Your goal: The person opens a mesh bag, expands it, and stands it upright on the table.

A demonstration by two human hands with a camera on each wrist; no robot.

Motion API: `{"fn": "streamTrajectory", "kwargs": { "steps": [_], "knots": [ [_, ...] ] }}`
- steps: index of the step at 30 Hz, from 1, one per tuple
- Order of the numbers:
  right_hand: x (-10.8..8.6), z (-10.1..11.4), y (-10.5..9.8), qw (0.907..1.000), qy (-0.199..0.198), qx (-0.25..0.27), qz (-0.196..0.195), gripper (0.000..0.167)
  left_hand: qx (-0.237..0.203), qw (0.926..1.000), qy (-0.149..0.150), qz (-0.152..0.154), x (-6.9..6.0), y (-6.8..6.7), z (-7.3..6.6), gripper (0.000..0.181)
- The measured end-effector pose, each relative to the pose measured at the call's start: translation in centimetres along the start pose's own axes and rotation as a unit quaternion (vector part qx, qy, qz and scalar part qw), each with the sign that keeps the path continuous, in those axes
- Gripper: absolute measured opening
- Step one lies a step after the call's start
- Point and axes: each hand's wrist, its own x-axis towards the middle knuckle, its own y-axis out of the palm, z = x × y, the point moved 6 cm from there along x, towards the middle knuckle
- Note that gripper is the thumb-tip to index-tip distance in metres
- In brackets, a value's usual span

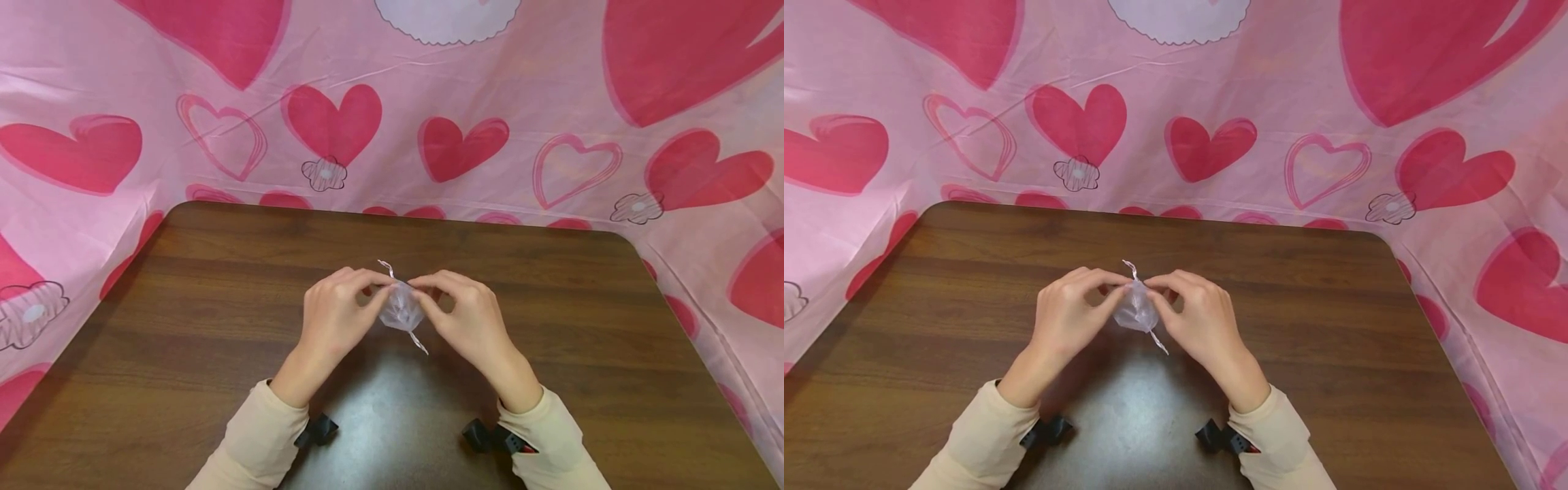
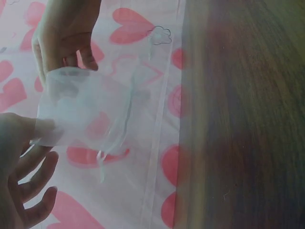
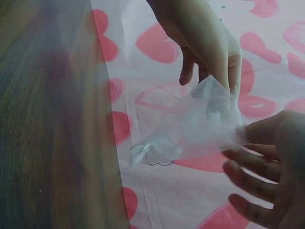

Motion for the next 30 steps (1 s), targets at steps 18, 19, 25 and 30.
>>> {"fn": "streamTrajectory", "kwargs": {
  "steps": [18,19,25,30],
  "knots": [
    [0.0,-0.3,-0.1,0.9996,0.021,-0.018,0.004,0.011,-0.003,0.9995,-0.022,0.021,0.1,0.3,0.2,0.017],
    [0.0,-0.3,-0.1,0.9996,0.021,-0.020,0.004,0.011,-0.004,0.9995,-0.020,0.026,0.0,0.4,0.1,0.017],
    [0.0,-0.3,-0.2,0.9991,0.019,-0.037,-0.006,0.015,-0.010,0.9983,0.004,0.057,-0.2,0.9,-0.3,0.015],
    [0.1,-0.3,-0.2,0.9990,0.020,-0.040,-0.009,0.016,-0.004,0.9985,0.013,0.054,-0.2,0.8,-0.5,0.012]
  ]
}}
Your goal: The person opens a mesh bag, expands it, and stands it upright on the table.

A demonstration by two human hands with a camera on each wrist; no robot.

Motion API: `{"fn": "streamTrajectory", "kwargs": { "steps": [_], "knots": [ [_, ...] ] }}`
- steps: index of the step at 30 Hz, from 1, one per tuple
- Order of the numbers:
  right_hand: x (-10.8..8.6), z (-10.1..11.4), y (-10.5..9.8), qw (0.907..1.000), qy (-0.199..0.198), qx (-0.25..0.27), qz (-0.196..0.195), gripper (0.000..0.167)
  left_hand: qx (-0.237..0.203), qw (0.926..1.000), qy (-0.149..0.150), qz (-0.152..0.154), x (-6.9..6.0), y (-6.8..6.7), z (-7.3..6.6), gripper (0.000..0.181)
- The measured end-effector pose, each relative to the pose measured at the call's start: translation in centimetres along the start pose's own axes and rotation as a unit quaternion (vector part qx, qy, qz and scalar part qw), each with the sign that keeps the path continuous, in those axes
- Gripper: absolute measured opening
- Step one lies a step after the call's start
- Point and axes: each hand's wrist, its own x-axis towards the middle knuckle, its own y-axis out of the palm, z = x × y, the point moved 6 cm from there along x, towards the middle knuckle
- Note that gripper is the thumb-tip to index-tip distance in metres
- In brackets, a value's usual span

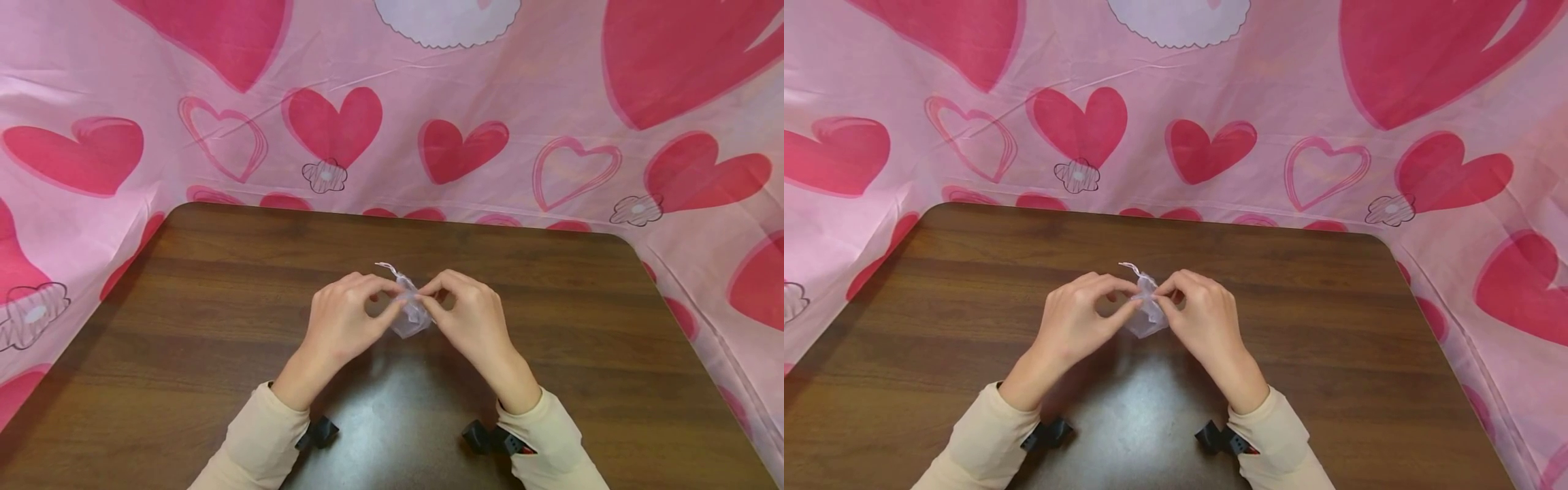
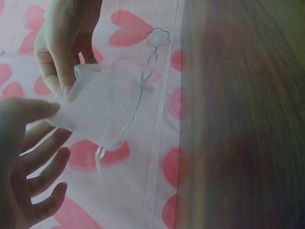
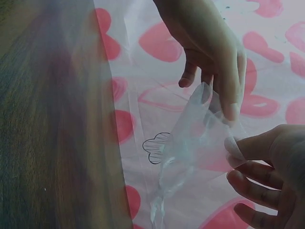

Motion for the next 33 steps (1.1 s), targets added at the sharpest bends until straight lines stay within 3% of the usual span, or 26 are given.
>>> {"fn": "streamTrajectory", "kwargs": {
  "steps": [13,33],
  "knots": [
    [-0.17,-0.33,0.72,0.9985,0.027,-0.015,0.045,0.012,0.018,0.9984,-0.038,-0.039,0.03,-0.62,0.69,0.010],
    [-0.11,-0.45,0.60,0.9990,0.024,-0.026,0.026,0.011,0.013,0.9984,-0.055,-0.005,0.06,-0.08,0.94,0.015]
  ]
}}
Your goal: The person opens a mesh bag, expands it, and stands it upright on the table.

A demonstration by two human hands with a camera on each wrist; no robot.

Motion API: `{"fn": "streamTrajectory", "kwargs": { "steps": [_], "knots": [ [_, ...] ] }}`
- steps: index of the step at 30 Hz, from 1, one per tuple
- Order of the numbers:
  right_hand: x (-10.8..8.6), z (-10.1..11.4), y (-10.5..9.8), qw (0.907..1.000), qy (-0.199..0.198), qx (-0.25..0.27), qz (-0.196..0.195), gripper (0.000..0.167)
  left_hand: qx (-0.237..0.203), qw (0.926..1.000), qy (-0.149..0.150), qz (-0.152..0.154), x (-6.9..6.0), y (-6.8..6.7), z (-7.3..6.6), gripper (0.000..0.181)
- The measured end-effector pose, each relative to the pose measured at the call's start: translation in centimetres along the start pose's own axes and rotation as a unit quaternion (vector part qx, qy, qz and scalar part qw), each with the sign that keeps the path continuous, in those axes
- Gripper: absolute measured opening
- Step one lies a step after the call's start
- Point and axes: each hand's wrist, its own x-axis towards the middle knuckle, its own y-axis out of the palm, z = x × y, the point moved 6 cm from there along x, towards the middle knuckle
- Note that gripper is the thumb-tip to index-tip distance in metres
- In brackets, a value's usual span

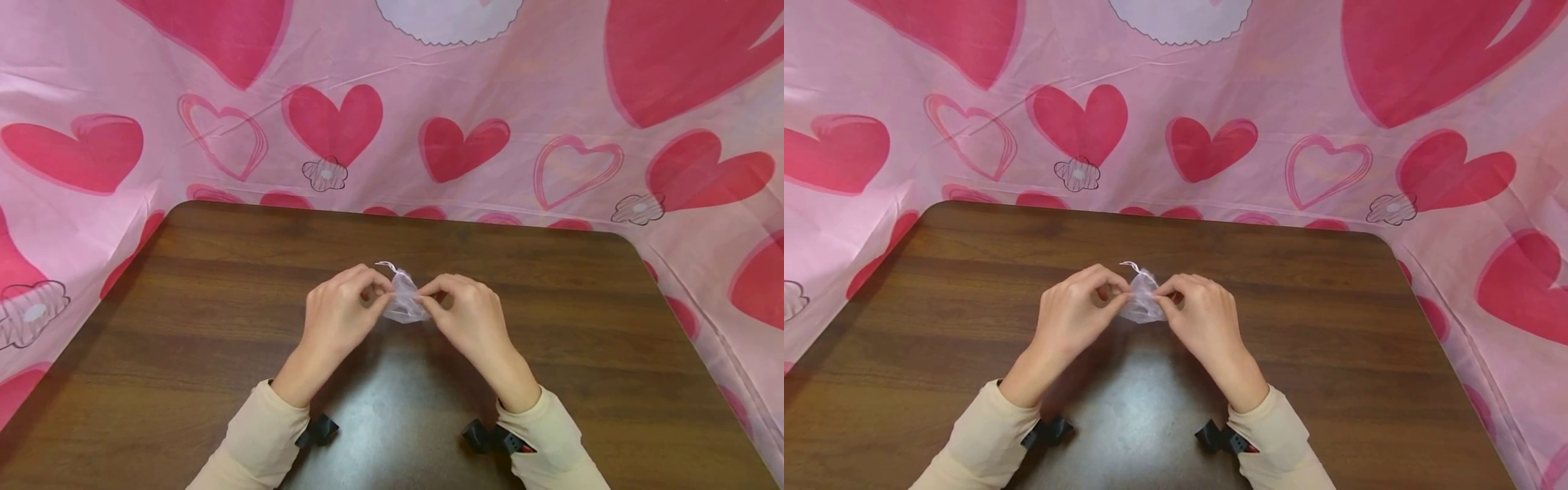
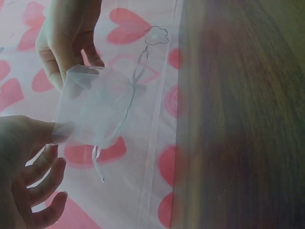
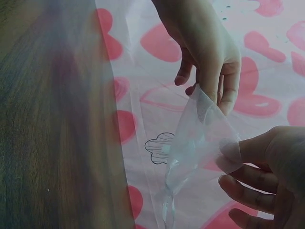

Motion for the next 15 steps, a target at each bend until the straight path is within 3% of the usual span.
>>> {"fn": "streamTrajectory", "kwargs": {
  "steps": [7,15],
  "knots": [
    [0.00,0.03,0.02,1.0000,-0.001,0.002,0.005,0.012,0.005,0.9999,0.000,0.013,-0.07,0.31,0.02,0.015],
    [-0.08,0.05,0.21,0.9999,-0.004,0.004,0.012,0.018,0.008,0.9991,0.040,0.013,-0.17,0.52,-0.41,0.019]
  ]
}}
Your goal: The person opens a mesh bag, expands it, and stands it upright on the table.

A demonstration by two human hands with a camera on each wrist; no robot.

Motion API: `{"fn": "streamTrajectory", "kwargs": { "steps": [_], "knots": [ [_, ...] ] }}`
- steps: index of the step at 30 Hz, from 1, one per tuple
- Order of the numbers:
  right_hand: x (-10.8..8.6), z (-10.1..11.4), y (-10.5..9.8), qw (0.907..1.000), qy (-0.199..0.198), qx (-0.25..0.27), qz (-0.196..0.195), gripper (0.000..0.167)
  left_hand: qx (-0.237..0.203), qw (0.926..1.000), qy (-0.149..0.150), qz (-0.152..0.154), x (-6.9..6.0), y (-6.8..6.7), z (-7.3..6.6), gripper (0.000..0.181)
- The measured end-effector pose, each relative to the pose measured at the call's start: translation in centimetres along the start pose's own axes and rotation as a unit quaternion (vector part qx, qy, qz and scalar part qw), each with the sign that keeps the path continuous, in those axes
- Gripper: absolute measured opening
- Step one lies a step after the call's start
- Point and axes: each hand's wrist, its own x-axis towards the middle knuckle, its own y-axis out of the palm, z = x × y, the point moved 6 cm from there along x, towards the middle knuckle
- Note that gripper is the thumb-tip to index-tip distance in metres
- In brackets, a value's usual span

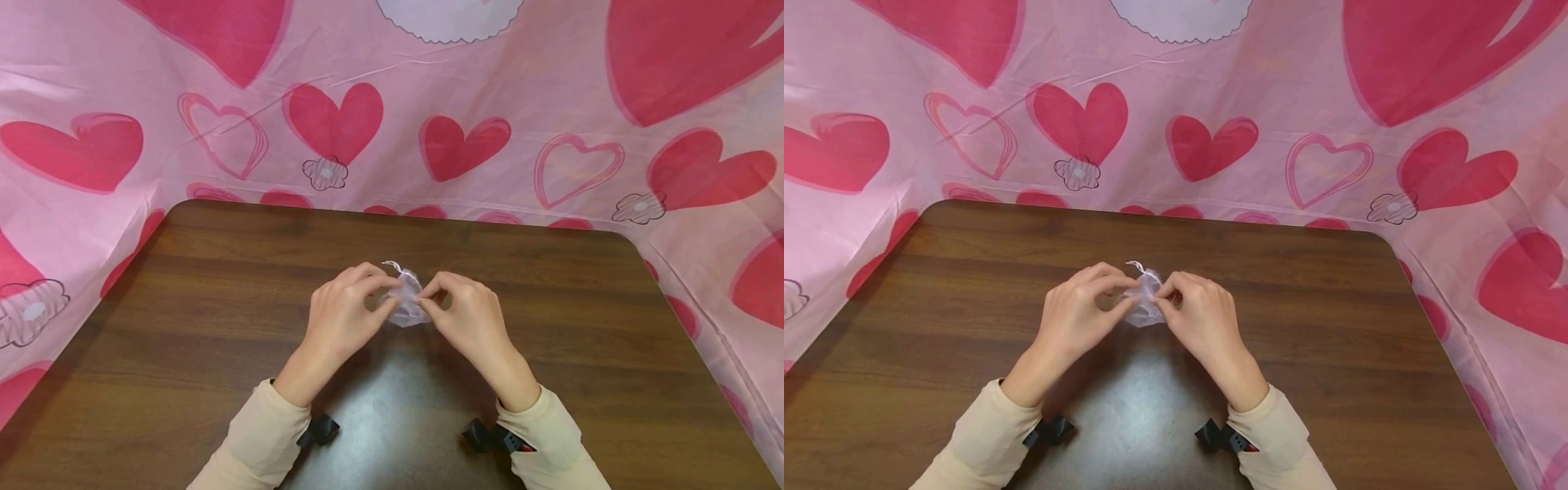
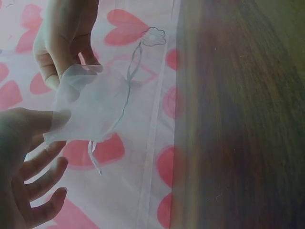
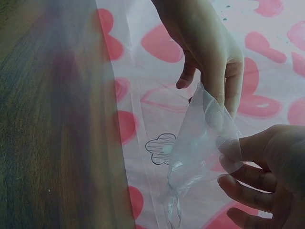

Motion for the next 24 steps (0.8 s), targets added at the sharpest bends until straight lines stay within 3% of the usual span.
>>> {"fn": "streamTrajectory", "kwargs": {
  "steps": [7,18,21,24],
  "knots": [
    [0.0,0.1,0.2,0.9999,-0.001,0.004,0.009,0.019,0.006,0.9998,0.013,-0.017,0.0,-0.2,-0.1,0.011],
    [-0.1,0.0,0.5,0.9987,0.018,-0.007,0.046,0.008,0.023,0.9973,-0.021,-0.066,0.1,-1.0,0.6,0.013],
    [-0.1,-0.1,0.6,0.9984,0.023,-0.018,0.048,0.007,0.018,0.9981,-0.028,-0.052,0.1,-1.0,0.6,0.012],
    [-0.1,-0.2,0.5,0.9986,0.026,-0.025,0.040,0.007,0.014,0.9993,-0.032,-0.009,0.1,-0.6,0.4,0.013]
  ]
}}
